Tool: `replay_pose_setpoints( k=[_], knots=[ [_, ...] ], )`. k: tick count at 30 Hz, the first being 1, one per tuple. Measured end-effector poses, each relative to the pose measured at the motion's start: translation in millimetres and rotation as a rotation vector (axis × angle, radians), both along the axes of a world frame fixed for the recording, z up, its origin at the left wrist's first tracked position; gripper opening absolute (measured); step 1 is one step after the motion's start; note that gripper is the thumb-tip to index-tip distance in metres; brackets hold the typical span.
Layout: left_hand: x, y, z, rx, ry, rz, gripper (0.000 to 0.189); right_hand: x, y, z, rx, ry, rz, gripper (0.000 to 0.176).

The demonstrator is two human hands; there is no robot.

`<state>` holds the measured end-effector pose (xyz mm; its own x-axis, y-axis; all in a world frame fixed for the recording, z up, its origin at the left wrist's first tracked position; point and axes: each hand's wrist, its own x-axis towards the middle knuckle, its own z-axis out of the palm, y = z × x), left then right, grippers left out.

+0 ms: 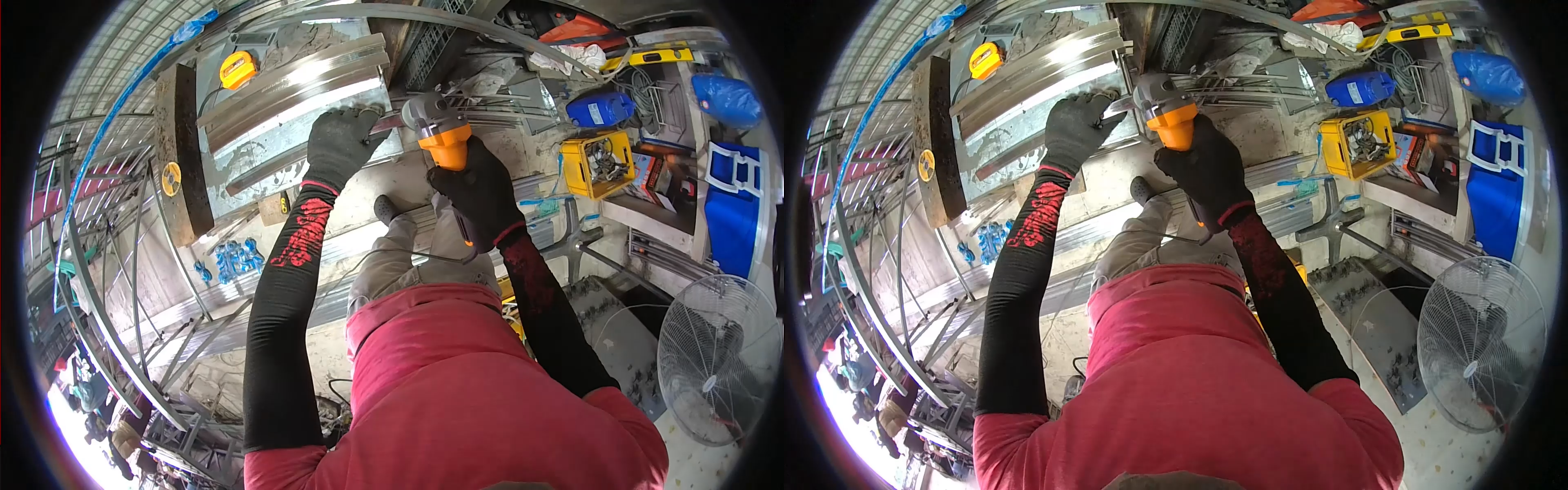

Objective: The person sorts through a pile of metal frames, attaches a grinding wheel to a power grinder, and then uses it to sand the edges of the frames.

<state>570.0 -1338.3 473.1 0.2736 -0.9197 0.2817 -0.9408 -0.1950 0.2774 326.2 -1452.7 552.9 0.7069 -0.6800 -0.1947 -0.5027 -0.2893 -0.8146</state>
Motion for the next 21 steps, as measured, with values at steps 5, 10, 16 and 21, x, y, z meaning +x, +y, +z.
replay_pose_setpoints(
  k=[5,10,16,21],
  knots=[
    [0.8,-0.6,1.7,0.042,0.008,0.006,0.04,-13.0,2.3,-3.5,0.087,0.064,-0.083,0.056],
    [1.0,-1.4,11.9,0.125,0.026,0.006,0.044,-38.9,5.2,-0.3,0.137,0.12,-0.133,0.054],
    [13.7,-10.3,43.2,0.363,0.371,0.034,0.048,-59.1,1.3,-16.4,0.485,-0.114,-0.247,0.044],
    [22.3,-3.1,21.4,0.158,0.342,-0.077,0.032,-62.4,0.7,-30.1,0.62,-0.291,-0.297,0.042]
  ],
)
